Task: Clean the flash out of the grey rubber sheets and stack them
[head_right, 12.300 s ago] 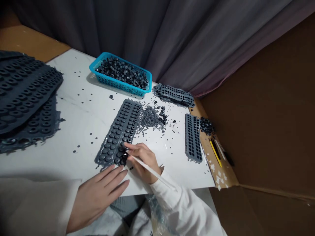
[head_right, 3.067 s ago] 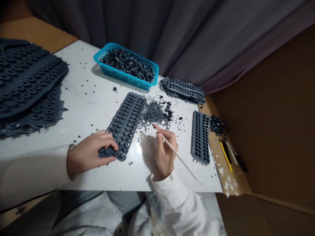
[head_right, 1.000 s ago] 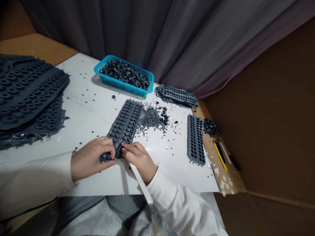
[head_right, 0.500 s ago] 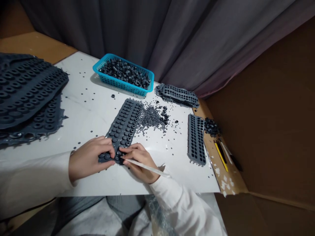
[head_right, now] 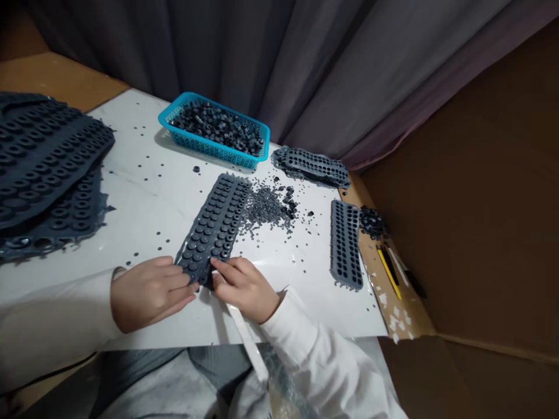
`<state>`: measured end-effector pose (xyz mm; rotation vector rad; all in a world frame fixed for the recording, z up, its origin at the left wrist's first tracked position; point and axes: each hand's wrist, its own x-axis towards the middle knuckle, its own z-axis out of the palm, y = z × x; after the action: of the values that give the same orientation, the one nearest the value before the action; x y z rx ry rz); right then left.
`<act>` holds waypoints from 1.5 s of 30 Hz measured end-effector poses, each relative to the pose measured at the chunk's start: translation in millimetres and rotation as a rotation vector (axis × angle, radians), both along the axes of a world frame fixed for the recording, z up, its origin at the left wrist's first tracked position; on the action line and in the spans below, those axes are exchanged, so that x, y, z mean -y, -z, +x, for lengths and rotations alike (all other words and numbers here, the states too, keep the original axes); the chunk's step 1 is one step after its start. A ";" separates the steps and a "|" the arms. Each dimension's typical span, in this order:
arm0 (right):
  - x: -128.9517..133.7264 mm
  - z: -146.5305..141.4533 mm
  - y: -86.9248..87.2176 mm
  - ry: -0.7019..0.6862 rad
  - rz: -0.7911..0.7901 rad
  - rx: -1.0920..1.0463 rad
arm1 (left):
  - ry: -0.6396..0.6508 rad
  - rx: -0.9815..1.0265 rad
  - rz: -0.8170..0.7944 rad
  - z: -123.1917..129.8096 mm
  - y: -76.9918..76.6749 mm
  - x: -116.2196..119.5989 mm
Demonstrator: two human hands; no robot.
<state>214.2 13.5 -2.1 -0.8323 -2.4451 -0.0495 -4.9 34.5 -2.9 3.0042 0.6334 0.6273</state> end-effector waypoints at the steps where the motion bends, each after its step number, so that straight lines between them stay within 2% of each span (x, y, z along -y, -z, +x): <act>1: -0.7 -1.0 -0.2 0.011 0.018 0.013 | 0.011 -0.006 0.000 -0.4 0.8 -0.2; 6: -3.2 -4.6 3.3 0.066 0.042 0.050 | 0.073 -0.074 -0.006 -3.0 0.5 -6.0; 11: -1.5 -5.2 8.9 0.103 0.003 0.059 | 0.093 -0.085 -0.042 -4.3 1.2 -8.8; 16: -0.2 -6.6 6.7 0.151 0.005 0.040 | 0.094 -0.110 -0.051 -5.2 3.7 -10.1; 25: 3.5 0.2 5.1 0.088 -0.216 -0.177 | 0.103 0.025 -0.065 -7.8 6.4 -13.0; 28: 5.4 -0.5 -0.7 0.026 -0.323 -0.258 | 0.051 0.152 -0.170 -7.4 4.1 -13.2; 31: 6.1 -0.8 -4.9 -0.001 -0.389 -0.311 | -0.054 0.220 -0.331 -4.9 -0.2 -14.9; 34: 5.5 0.8 -2.6 -0.007 -0.393 -0.304 | -0.130 0.189 -0.418 -0.9 -2.6 -17.8; 37: 4.7 3.2 4.2 -0.021 -0.328 -0.226 | -0.130 0.150 -0.444 1.8 -1.3 -19.6; 40: 5.2 4.1 9.0 -0.019 -0.222 -0.123 | -0.084 0.121 -0.380 2.3 1.3 -18.3; 43: 5.7 4.3 7.7 -0.005 -0.141 -0.056 | -0.026 0.078 -0.176 2.4 2.0 -15.2; 45: 4.6 5.4 4.5 0.059 -0.088 -0.066 | -0.005 0.056 -0.077 2.6 1.5 -13.7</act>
<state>219.6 8.9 -6.7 -0.9299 -2.3752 0.0639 -2.2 48.2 -4.4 2.9044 0.6469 0.6685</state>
